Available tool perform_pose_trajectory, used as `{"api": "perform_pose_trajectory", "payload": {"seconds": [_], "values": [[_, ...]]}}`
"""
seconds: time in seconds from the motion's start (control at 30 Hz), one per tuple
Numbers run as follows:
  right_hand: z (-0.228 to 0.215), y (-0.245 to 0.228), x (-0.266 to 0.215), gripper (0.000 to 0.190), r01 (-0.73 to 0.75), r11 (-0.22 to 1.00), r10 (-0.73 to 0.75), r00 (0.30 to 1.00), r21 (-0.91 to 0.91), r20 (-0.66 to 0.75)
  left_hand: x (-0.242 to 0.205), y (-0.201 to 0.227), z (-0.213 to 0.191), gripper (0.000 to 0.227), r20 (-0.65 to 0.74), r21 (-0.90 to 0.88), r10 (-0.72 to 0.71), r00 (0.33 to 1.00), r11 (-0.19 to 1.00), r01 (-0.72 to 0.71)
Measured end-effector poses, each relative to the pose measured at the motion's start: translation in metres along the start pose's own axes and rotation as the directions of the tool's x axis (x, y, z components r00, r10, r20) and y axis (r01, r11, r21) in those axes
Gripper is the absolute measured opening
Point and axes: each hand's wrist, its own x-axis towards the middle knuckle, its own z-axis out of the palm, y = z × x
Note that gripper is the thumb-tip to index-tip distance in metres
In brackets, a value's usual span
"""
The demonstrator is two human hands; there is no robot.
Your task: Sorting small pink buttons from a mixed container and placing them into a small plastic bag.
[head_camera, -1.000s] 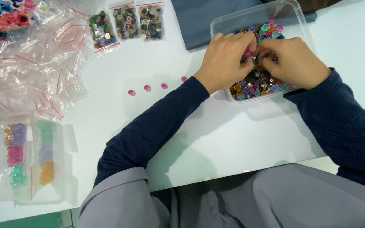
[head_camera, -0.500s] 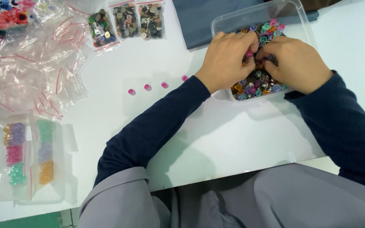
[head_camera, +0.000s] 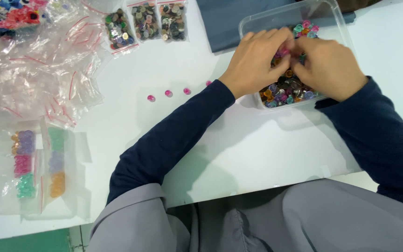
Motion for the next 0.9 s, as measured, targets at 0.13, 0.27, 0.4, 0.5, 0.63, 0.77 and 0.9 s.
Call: {"api": "perform_pose_trajectory", "payload": {"seconds": [0.13, 0.27, 0.4, 0.5, 0.63, 0.77, 0.9], "values": [[-0.025, -0.021, 0.001, 0.026, 0.114, 0.979, -0.091, 0.987, 0.167, -0.136, -0.009, 0.004, -0.022, 0.012, -0.032, -0.114, -0.002, 0.999, 0.993, -0.002], [-0.055, -0.069, 0.001, 0.019, 0.153, 0.906, -0.072, 0.975, 0.395, -0.212, -0.029, 0.004, -0.054, 0.012, -0.096, 0.045, 0.078, 0.992, 0.996, -0.074], [-0.07, -0.116, 0.0, 0.005, 0.244, 0.844, -0.143, 0.961, 0.478, -0.239, -0.07, -0.007, -0.092, 0.018, -0.086, 0.108, 0.069, 0.994, 0.992, -0.059], [-0.068, -0.143, 0.002, 0.017, 0.243, 0.784, -0.178, 0.97, 0.571, -0.167, -0.105, -0.019, -0.114, 0.017, -0.046, 0.148, -0.03, 0.998, 0.988, 0.036], [-0.034, -0.168, 0.008, 0.018, 0.303, 0.788, -0.252, 0.953, 0.535, -0.168, -0.149, -0.035, -0.128, 0.013, 0.003, 0.125, -0.102, 0.995, 0.987, 0.101], [0.008, -0.183, 0.014, 0.017, 0.389, 0.813, -0.304, 0.918, 0.434, -0.254, -0.181, -0.043, -0.12, 0.02, 0.018, 0.14, -0.183, 0.983, 0.974, 0.179], [0.056, -0.169, 0.016, 0.013, 0.381, 0.924, -0.37, 0.893, -0.008, -0.256, -0.197, -0.048, -0.104, 0.017, 0.013, 0.253, -0.175, 0.985, 0.953, 0.166]]}}
